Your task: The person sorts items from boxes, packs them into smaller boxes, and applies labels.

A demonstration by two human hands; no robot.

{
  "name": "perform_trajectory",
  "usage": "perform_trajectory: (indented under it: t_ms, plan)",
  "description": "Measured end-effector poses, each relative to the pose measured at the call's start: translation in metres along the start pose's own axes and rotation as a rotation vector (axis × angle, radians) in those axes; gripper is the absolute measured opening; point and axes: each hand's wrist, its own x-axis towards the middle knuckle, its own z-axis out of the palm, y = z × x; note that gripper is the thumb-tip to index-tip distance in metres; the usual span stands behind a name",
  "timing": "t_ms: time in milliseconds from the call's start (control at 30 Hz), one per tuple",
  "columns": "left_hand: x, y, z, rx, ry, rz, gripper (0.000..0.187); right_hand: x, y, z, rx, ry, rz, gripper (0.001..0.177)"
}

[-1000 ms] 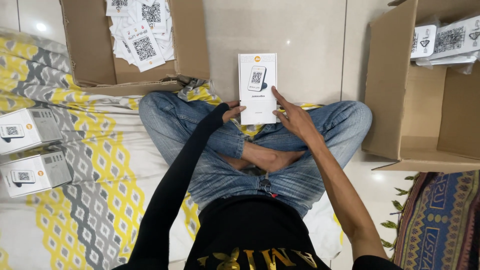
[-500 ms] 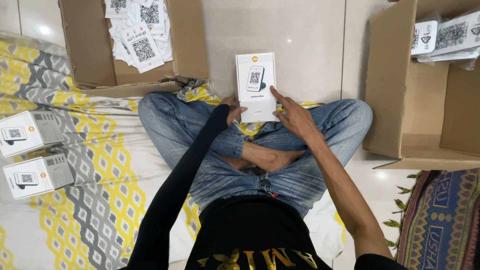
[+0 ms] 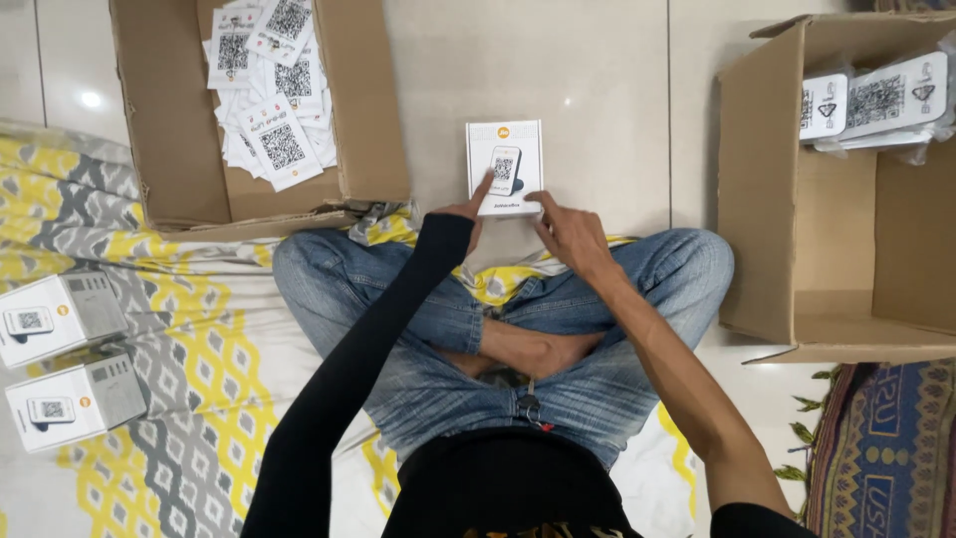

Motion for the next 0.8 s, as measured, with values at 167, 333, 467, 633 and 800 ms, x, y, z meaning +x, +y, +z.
perform_trajectory:
  t_ms: [167,333,467,633,800]
  plan:
    - [0.005,-0.039,0.051,-0.254,0.038,0.177,0.023,0.021,0.005,0.017,0.078,-0.219,-0.119,0.036]
    - [0.105,-0.076,0.059,-0.118,0.037,0.125,0.040,0.107,0.030,0.016,-0.033,-0.271,-0.013,0.052]
    - [0.172,-0.061,0.033,-0.035,0.253,0.085,0.099,0.153,0.038,0.018,-0.223,0.046,-0.122,0.099]
    - [0.128,-0.059,0.083,0.236,-0.183,-0.191,0.085,0.103,0.051,0.079,-0.346,-0.203,-0.008,0.068]
    - [0.031,-0.045,0.111,0.271,0.126,0.002,0.081,0.041,0.030,0.122,-0.259,-0.060,-0.120,0.075]
